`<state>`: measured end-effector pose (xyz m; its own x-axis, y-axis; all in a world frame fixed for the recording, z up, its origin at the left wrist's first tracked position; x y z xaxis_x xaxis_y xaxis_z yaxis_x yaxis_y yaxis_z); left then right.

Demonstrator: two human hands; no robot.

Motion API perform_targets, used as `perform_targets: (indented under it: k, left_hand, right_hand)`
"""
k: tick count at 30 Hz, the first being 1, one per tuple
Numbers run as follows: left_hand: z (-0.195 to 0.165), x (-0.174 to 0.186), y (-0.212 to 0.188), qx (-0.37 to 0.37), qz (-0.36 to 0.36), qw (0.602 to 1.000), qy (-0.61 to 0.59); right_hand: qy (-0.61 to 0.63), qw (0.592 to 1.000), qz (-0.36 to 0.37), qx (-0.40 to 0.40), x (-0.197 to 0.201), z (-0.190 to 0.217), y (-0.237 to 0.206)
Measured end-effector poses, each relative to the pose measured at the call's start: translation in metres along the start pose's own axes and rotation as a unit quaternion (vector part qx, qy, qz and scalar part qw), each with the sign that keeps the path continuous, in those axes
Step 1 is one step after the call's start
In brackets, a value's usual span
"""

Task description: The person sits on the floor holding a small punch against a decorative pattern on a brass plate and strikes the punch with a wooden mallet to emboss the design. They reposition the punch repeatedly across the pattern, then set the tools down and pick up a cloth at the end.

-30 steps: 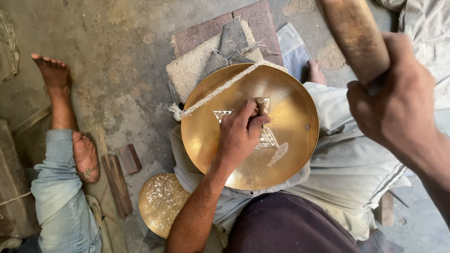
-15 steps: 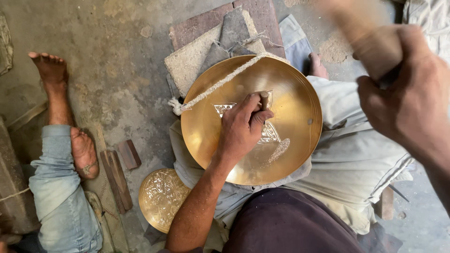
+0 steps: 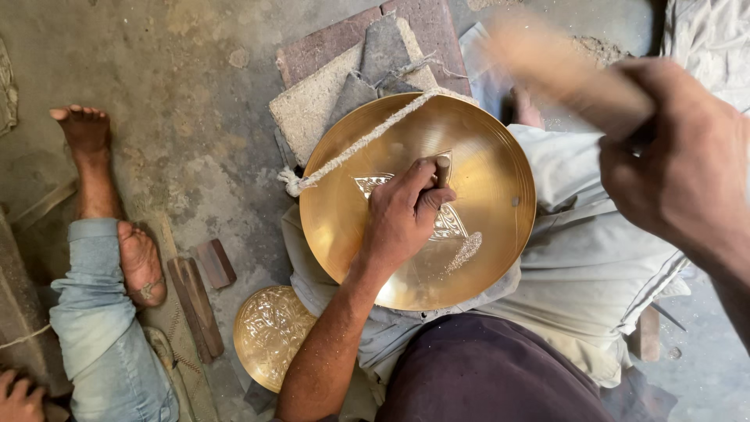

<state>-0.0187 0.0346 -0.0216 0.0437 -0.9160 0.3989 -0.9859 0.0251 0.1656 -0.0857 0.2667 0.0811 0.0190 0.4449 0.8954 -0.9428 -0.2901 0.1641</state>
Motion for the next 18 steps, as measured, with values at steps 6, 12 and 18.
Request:
perform_targets:
  k: [6, 12, 18]
  left_hand:
    - [0.001, 0.000, -0.001, -0.025, 0.008, 0.999, 0.046]
    - [-0.002, -0.002, 0.001, -0.056, 0.020, 0.996, 0.061]
    - [-0.001, -0.001, 0.001, -0.019, 0.045, 0.998, 0.034]
  right_hand:
    - [-0.133, 0.990, 0.026, 0.042, -0.009, 0.002, -0.007]
    - [-0.068, 0.997, 0.008, 0.017, -0.005, 0.004, -0.007]
    - [0.072, 0.995, -0.025, -0.057, -0.010, -0.012, -0.022]
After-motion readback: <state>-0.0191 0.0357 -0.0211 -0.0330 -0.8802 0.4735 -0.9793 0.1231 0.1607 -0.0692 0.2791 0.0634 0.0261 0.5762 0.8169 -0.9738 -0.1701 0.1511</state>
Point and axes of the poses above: each hand's wrist, its own y-axis towards the middle knuckle, its own x-axis out of the back of the hand, z = x × y, the point moved 5 cm from there along y, towards the middle knuckle, and after that the axes turned 4 degrees about -z, right-handed, at the moved point
